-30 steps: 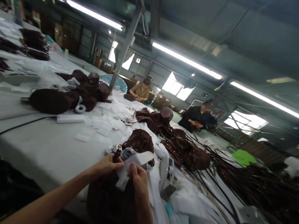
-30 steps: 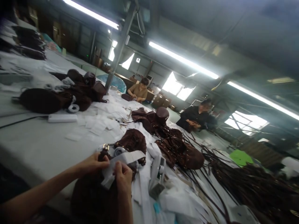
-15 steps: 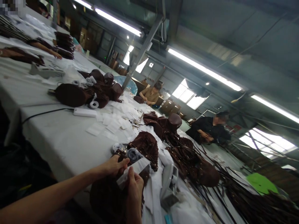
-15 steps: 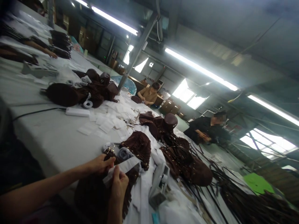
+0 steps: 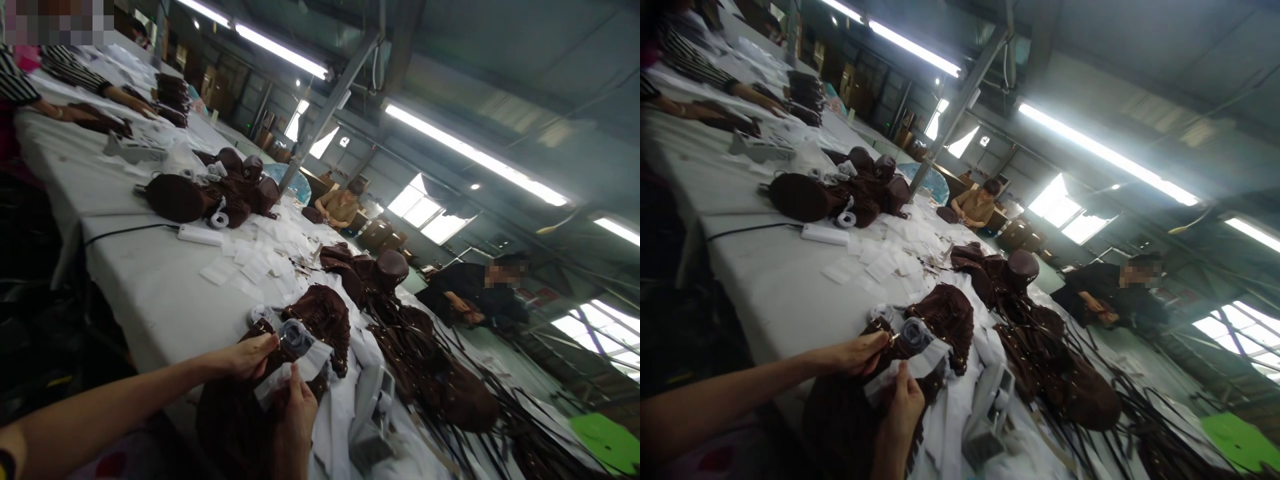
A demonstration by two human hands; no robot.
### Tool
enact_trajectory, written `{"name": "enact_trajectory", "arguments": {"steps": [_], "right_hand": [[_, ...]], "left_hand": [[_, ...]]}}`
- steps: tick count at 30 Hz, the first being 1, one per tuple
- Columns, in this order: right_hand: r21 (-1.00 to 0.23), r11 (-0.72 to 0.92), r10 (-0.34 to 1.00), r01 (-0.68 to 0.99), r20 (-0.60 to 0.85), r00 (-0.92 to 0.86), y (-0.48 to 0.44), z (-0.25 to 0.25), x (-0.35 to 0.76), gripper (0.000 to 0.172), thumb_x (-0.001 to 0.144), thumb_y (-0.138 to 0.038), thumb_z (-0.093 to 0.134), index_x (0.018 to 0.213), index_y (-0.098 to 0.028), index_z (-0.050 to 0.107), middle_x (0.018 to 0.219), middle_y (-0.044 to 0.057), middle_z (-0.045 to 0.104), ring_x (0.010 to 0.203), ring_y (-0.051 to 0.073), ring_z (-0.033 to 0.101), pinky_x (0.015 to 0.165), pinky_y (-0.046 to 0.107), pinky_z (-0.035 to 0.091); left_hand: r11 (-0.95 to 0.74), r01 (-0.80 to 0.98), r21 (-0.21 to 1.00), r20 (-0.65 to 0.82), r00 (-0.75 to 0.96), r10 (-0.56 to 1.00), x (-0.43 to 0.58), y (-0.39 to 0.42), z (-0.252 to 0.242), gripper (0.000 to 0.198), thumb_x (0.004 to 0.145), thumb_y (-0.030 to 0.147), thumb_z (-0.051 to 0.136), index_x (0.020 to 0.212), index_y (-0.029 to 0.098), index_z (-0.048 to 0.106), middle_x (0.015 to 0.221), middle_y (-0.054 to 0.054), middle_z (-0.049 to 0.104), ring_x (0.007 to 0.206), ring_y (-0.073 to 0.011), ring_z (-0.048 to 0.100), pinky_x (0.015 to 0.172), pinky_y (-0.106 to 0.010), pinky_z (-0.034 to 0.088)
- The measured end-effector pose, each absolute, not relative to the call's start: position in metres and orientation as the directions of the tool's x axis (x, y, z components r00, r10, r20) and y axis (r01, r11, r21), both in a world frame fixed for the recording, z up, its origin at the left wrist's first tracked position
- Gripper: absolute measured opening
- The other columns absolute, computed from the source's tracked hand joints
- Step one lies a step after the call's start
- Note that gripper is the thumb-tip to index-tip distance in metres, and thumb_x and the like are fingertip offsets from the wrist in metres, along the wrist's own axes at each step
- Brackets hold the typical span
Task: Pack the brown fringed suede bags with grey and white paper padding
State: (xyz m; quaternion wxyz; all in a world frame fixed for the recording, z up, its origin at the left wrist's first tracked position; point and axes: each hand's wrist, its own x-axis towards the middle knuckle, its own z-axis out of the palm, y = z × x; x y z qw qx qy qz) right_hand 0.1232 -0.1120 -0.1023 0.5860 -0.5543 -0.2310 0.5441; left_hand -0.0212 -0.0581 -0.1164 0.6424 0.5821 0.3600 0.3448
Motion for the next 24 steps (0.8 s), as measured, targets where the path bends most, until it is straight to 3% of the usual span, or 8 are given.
{"name": "enact_trajectory", "arguments": {"steps": [5,9,13,16,24], "right_hand": [[-0.896,-0.198,0.866,-0.399,-0.35,0.356,-0.107,-0.101,0.126,0.044,0.054,-0.049,0.083,0.066,-0.012,0.062,0.053,-0.004,0.058,0.044,0.006,0.047,0.043,0.018,0.039],[-0.909,-0.205,0.865,-0.363,-0.342,0.368,-0.101,-0.098,0.126,0.049,0.055,-0.051,0.082,0.078,-0.011,0.066,0.062,0.0,0.065,0.05,0.009,0.054,0.047,0.02,0.044],[-0.914,-0.2,0.843,-0.352,-0.344,0.415,-0.094,-0.092,0.122,0.05,0.051,-0.051,0.083,0.075,-0.011,0.066,0.06,-0.001,0.065,0.049,0.008,0.053,0.045,0.019,0.043],[-0.922,-0.198,0.835,-0.332,-0.336,0.436,-0.093,-0.088,0.117,0.049,0.05,-0.051,0.083,0.072,-0.011,0.066,0.058,-0.002,0.063,0.049,0.009,0.053,0.044,0.019,0.042],[-0.936,-0.195,0.869,-0.293,-0.303,0.391,-0.093,-0.09,0.113,0.047,0.055,-0.052,0.08,0.073,-0.01,0.067,0.059,0.0,0.064,0.051,0.01,0.054,0.047,0.02,0.043]], "left_hand": [[0.041,-0.036,0.998,-0.017,0.506,0.862,-0.028,-0.06,-0.11,0.05,0.085,0.069,0.031,0.088,0.021,0.043,0.049,0.008,0.046,0.031,-0.0065,0.031,0.032,-0.018,0.022],[0.016,-0.061,0.998,0.019,0.529,0.848,-0.039,-0.067,-0.104,0.044,0.087,0.062,0.037,0.083,0.019,0.046,0.066,0.003,0.056,0.037,-0.0062,0.043,0.035,-0.018,0.031],[-0.037,-0.054,0.998,0.06,0.543,0.838,-0.049,-0.075,-0.097,0.037,0.088,0.054,0.044,0.081,0.018,0.049,0.058,0.006,0.045,0.041,-0.006,0.036,0.038,-0.017,0.027],[-0.099,-0.089,0.991,0.132,0.534,0.835,-0.052,-0.077,-0.094,0.034,0.085,0.049,0.054,0.076,0.016,0.051,0.062,0.005,0.042,0.053,-0.0071,0.035,0.047,-0.018,0.029],[-0.002,-0.085,0.996,0.048,0.536,0.843,-0.049,-0.072,-0.105,0.036,0.08,0.05,0.056,0.069,0.015,0.052,0.058,0.006,0.038,0.051,-0.0073,0.029,0.045,-0.02,0.023]]}}
